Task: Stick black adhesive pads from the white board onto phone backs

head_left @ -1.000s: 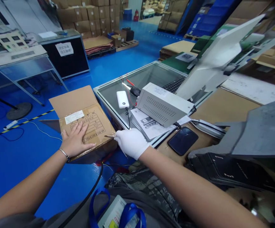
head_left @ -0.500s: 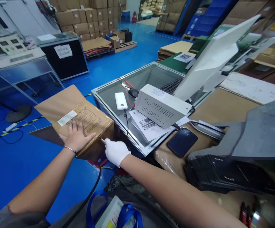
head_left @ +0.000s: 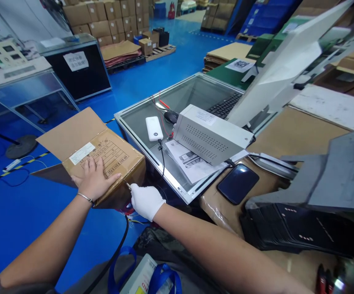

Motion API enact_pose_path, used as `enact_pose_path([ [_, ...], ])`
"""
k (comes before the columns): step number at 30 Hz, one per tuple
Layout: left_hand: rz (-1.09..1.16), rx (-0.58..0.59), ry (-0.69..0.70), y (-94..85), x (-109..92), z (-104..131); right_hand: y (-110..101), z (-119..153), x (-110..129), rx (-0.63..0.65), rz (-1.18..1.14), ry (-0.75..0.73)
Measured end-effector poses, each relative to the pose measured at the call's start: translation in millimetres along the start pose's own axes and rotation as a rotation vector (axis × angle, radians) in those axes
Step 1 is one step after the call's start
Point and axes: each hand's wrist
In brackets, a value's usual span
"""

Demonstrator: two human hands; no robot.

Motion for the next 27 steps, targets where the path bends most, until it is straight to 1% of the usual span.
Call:
enact_pose_path([
  [5, -0.011, -0.006, -0.005, -0.1, -1.6, -0.4, 1.5, -5.2, -4.4, 0.03, -0.015, 0.013],
  [10, -0.01, -0.007, -0.006, -1.6, -3.2, 0.7, 10.2, -13.9, -10.6, 0.057, -0.021, 0.04],
  [14, -0.011, 0.0, -0.009, -2.7, -4.1, 2.8, 20.9, -15.5, -21.5, 0.156, -0.034, 0.097],
  [17, -0.011, -0.008, -0.004, -3.7, -3.3, 1.3, 22.9, -13.8, -27.6, 0.228, -0.035, 0.123],
  [20, -0.011, -0.006, 0.005, -6.0, -0.8, 1.0, 12.7, -13.0, -27.8, 0.24, -0.038, 0.101],
  [22, -0.012, 0.008, 0.062, -6.8, 1.0, 7.6, -1.2, -12.6, -26.9, 0.223, -0.042, 0.074],
  [25, -0.048, 0.011, 0.28, -3.1, 3.4, 29.6, -27.4, -11.3, -27.0, 0.168, -0.052, 0.028],
  [27, -0.098, -0.045, 0.402, 2.2, 7.3, 44.7, -44.0, -10.9, -26.9, 0.104, -0.058, 0.001],
])
Point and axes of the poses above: each hand's wrist, its own z-axis away from the middle knuckle, its own y-axis out of the palm, x = y × z, and after that the axes turned 14 degrees about -z, right-handed
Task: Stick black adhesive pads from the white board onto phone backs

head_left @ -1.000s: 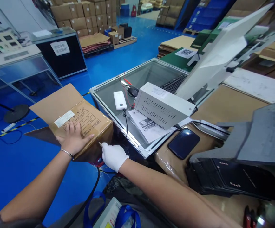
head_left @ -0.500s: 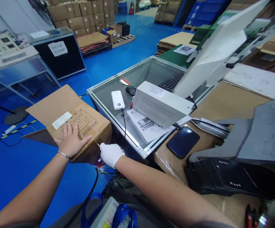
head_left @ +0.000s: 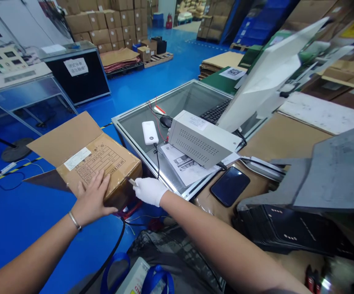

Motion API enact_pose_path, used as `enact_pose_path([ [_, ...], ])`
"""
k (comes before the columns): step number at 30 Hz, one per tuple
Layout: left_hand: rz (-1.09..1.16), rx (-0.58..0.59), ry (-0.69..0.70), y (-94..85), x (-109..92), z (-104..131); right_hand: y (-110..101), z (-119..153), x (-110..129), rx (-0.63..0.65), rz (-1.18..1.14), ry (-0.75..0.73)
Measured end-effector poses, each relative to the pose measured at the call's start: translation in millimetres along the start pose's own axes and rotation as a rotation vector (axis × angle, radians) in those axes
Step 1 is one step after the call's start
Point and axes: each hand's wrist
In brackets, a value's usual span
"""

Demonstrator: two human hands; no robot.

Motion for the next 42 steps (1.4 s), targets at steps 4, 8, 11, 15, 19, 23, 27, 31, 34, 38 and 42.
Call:
enact_pose_path([
  [4, -0.038, -0.085, 0.207, 7.8, 14.6, 14.8, -19.9, -1.8, 9.0, -0.128, 0.013, -0.079],
  [8, -0.023, -0.151, 0.276, 10.6, 28.4, 24.7, -21.1, -9.9, 23.1, -0.146, 0.061, -0.149],
  [11, -0.001, -0.219, 0.125, 15.0, 13.9, 43.5, -17.9, -16.1, 27.9, -0.117, 0.091, -0.168],
  [15, 0.018, -0.252, 0.068, 18.8, -15.5, 66.0, -14.9, -21.4, 28.0, -0.066, 0.166, -0.172],
  [19, 0.012, -0.25, 0.057, 14.6, -28.4, 72.5, -11.9, -22.1, 30.5, -0.09, 0.177, -0.146],
  [23, 0.033, -0.229, 0.057, 9.1, -31.3, 70.7, -9.2, -19.7, 34.2, -0.096, 0.17, -0.131],
  [27, 0.007, -0.13, 0.06, 0.3, -34.1, 64.1, -7.4, -15.8, 34.5, -0.088, 0.166, -0.113],
  [31, -0.059, -0.039, 0.129, -13.7, -36.8, 55.9, -4.8, -11.4, 33.5, -0.086, 0.162, -0.098],
  [34, -0.103, -0.018, 0.205, -18.8, -40.5, 54.7, -3.3, -9.1, 32.5, -0.083, 0.157, -0.086],
  [38, -0.122, 0.028, 0.225, -10.6, -46.0, 58.7, -2.2, -8.0, 31.4, -0.079, 0.144, -0.091],
  [42, -0.082, 0.177, 0.166, 0.0, -48.2, 58.2, 0.0, -6.7, 29.6, -0.078, 0.137, -0.106],
])
Point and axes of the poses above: each hand's wrist, its own z-axis away from the middle knuckle, its own y-axis out of the palm, x = y × z, and after that the axes turned 14 degrees about -z, right-handed
